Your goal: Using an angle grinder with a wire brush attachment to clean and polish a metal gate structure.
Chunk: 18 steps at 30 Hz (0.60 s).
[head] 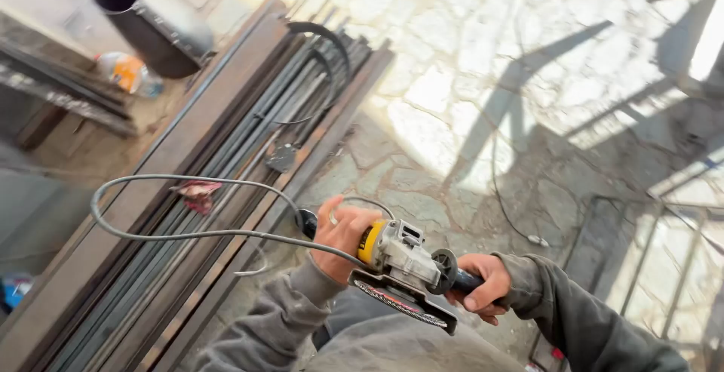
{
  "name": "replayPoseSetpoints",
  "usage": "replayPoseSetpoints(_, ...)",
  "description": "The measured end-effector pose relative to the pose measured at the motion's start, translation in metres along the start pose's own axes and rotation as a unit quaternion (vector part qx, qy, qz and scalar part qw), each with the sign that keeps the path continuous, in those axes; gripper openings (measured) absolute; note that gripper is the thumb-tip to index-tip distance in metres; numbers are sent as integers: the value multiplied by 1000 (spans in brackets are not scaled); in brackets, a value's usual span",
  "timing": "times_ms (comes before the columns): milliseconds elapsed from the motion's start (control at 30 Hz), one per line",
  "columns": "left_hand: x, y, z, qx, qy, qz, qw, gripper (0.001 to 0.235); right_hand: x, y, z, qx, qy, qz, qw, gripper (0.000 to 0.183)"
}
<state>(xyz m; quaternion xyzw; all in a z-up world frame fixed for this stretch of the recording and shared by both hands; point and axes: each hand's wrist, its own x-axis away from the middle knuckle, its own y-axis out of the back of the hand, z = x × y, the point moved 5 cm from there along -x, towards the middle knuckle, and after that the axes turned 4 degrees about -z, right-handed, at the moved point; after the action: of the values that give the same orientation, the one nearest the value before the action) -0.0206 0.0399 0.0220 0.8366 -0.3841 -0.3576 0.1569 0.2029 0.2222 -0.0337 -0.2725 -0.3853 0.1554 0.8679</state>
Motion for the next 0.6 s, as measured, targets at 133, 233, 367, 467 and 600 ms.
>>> replayPoseSetpoints(133, -77, -40, -98, 79, -164, 106, 978, 50, 115, -49, -24, -86, 106, -61, 989, 30)
replayPoseSetpoints(233, -81, -86, -149, 251, -106, 215, 938, 52, 167, -58, -64, -41, 140, -231, 962, 27)
replayPoseSetpoints(367, -105, -136, -201, 235, -148, 246, 929, 59, 235, -55, -59, 262, 182, -529, 787, 21)
replayPoseSetpoints(467, -99, -170, -230, 232, -64, 298, 924, 59, 281, -91, -47, 416, 83, -730, 536, 22)
replayPoseSetpoints(600, -110, -236, -200, 343, 51, 344, 873, 40, 321, -170, 2, 628, 82, -768, 98, 47)
